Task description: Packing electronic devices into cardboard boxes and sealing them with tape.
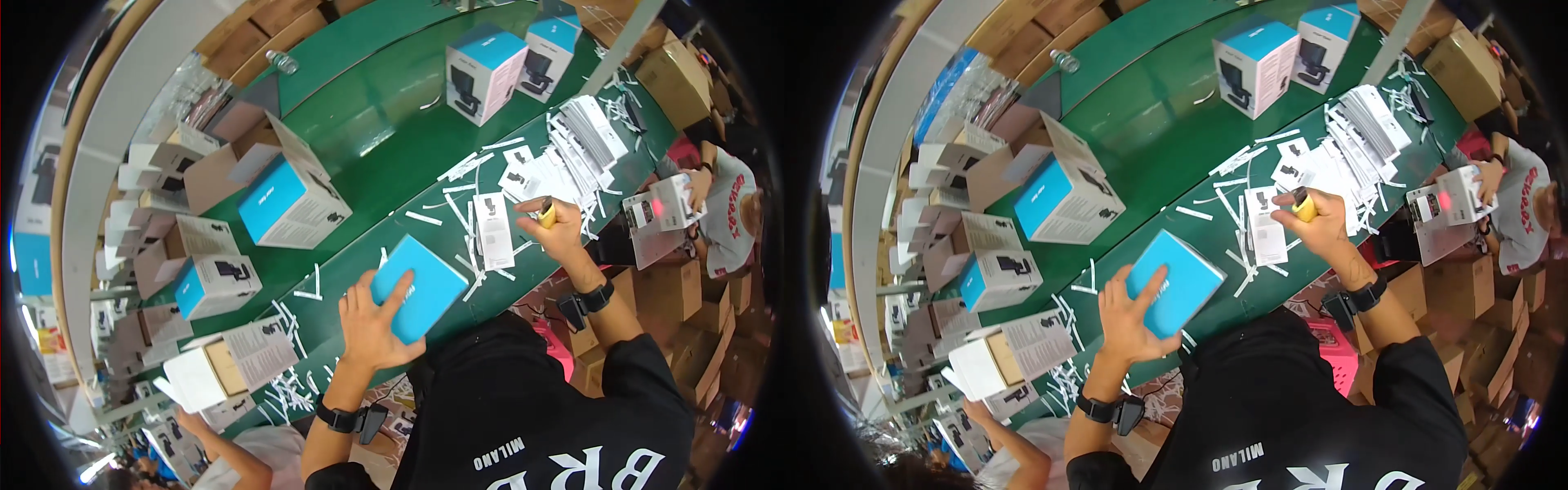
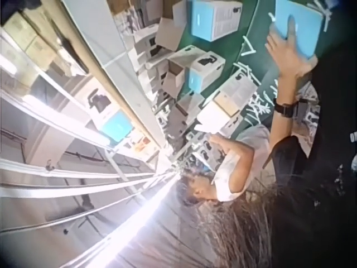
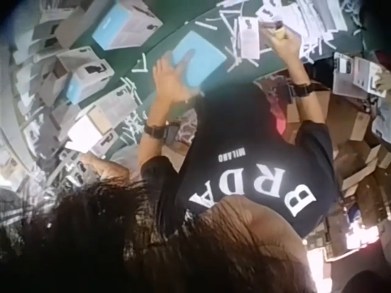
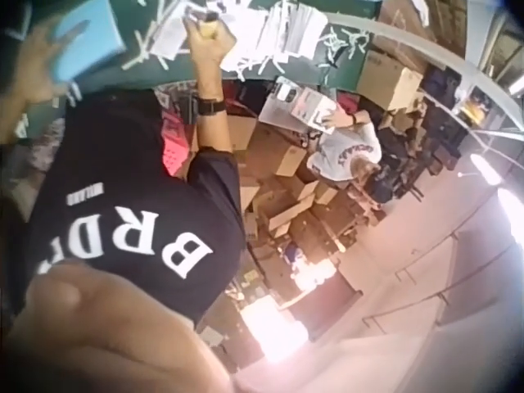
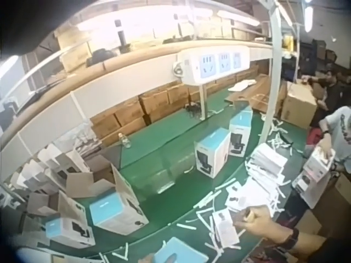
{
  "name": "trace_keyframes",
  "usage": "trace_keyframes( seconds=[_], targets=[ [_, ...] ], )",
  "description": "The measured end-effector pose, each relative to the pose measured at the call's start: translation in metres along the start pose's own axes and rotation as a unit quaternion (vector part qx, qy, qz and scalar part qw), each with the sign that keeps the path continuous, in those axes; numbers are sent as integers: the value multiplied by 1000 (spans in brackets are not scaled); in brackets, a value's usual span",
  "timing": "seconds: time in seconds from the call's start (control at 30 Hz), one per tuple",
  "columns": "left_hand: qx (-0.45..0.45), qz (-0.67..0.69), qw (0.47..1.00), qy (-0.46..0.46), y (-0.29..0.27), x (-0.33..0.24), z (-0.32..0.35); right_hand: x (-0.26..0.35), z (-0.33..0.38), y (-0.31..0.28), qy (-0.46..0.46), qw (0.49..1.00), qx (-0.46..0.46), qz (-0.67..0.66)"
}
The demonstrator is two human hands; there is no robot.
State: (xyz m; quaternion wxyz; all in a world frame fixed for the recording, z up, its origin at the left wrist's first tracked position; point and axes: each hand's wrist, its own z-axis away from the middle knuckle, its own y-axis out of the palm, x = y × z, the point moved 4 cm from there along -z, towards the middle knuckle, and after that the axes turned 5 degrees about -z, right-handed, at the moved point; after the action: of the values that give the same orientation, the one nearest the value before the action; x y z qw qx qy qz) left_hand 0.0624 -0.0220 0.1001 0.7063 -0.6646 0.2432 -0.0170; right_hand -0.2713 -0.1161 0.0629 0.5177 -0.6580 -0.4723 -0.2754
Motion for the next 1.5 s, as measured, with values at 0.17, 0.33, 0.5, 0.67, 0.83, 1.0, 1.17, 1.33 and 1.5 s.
trace_keyframes(
  seconds=[0.17, 0.33, 0.5, 0.67, 0.83, 1.0, 1.17, 1.33, 1.5],
  targets=[
    [-213, 37, 975, 40, 2, 10, -117, -46, 47, 21, 159, 987, -1, 26],
    [-209, -62, 976, -20, 7, 15, -241, -129, 35, 13, 226, 967, -22, 114],
    [-150, -105, 983, -32, -11, 52, -253, -169, 10, -39, 292, 895, -93, 323],
    [-545, -22, 817, -187, -59, 166, -125, -175, 19, -65, 394, 854, -69, 333],
    [-370, 528, 612, -458, 31, 270, -37, -169, -11, -47, 388, 863, -39, 321],
    [-257, 568, 654, -429, 61, 192, -108, -177, 2, -51, 402, 854, -29, 329],
    [-233, 588, 697, -339, 78, 134, -189, -165, 4, -46, 373, 874, -69, 303],
    [-296, 474, 790, -251, 95, 100, -255, -154, -15, -31, 332, 889, -115, 292],
    [-230, -90, 956, -160, -20, 96, -256, -181, 2, -70, 372, 867, -76, 324]
  ],
)
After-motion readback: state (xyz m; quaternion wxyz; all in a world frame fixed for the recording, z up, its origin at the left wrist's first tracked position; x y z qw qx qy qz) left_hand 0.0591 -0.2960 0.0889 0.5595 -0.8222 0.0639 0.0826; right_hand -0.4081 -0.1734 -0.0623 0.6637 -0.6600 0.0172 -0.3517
